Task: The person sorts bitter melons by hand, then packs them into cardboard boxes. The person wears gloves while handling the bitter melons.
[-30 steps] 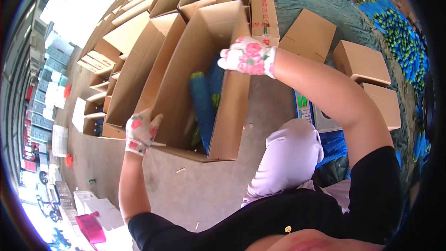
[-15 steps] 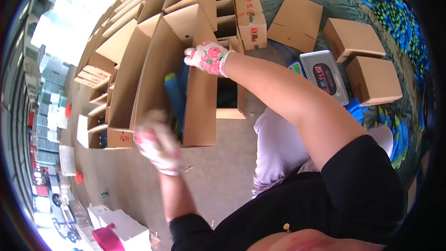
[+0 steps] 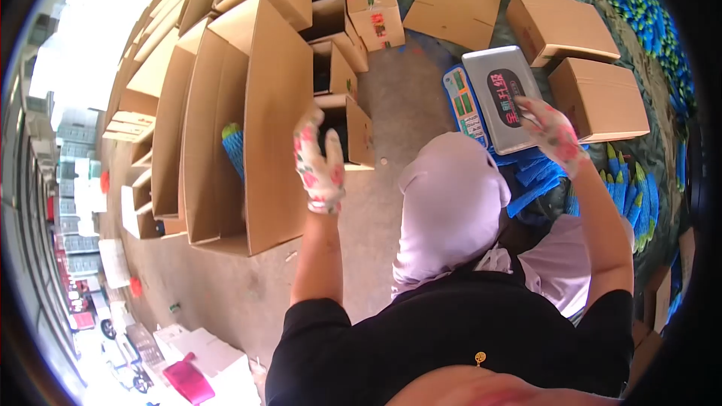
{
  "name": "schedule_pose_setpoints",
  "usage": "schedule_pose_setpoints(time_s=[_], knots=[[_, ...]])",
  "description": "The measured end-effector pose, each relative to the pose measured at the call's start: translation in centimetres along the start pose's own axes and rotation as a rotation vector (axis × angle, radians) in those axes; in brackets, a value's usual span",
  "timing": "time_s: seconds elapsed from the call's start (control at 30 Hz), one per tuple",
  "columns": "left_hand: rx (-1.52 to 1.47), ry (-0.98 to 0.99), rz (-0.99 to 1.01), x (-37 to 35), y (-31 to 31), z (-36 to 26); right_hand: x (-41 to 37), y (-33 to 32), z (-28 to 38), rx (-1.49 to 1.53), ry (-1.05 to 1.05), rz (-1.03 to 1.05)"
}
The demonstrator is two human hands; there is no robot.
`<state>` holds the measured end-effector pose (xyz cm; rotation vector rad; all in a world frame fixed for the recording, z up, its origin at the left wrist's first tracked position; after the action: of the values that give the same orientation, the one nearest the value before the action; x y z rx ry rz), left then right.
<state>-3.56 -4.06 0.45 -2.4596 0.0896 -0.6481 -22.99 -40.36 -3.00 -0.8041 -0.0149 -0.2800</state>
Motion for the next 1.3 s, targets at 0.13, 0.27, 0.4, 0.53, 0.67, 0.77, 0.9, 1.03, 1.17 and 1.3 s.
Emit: schedule_pose_setpoints(time_s=[0.13,0.27,0.4,0.53,0.67,0.77,0.9,1.03,1.17,1.3], knots=[[0.018,-0.612,0.379,-10.5,3.0,10.0,-4.7,-1.2,-5.4,-0.017,0.128,0.066],[-0.097,-0.853,0.314,-15.0,1.6,16.0,-7.4,-0.8,-8.9,0.19,0.401,0.073],[-0.358,-0.624,0.007,-6.4,1.6,14.5,-7.6,-0.1,-8.7,0.142,0.281,0.146],[-0.489,-0.723,-0.037,-0.1,5.0,20.3,-8.5,-1.7,-6.5,0.255,0.235,0.059],[-0.255,-0.578,-0.107,6.0,6.8,21.0,-10.8,-5.1,-3.7,-0.206,0.182,0.077],[0.081,-0.513,-0.126,8.7,6.5,17.9,-13.6,-6.8,-4.6,-0.158,0.329,-0.008],[0.061,-0.543,-0.164,12.9,6.6,23.0,-15.8,-6.7,-4.6,-0.251,0.371,0.118],[0.022,-0.622,-0.095,13.9,6.7,24.0,-17.0,-8.1,-3.4,-0.199,0.335,-0.065],[-0.152,-0.508,-0.006,11.1,7.3,22.8,-17.8,-9.1,-4.1,-0.343,0.242,0.014],[-0.242,-0.271,0.141,2.8,8.5,14.2,-16.7,-10.5,-9.1,-0.324,0.412,0.285]])
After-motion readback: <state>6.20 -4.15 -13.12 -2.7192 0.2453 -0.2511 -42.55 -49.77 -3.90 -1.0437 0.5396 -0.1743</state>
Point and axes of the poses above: each hand's wrist, its own x-axis towards the middle knuckle, its own y-axis out of the palm, z = x × y, the point moved 7 cm from there along x, towards the middle knuckle, and after that the axes turned 10 degrees about -y, right-handed, at the moved point
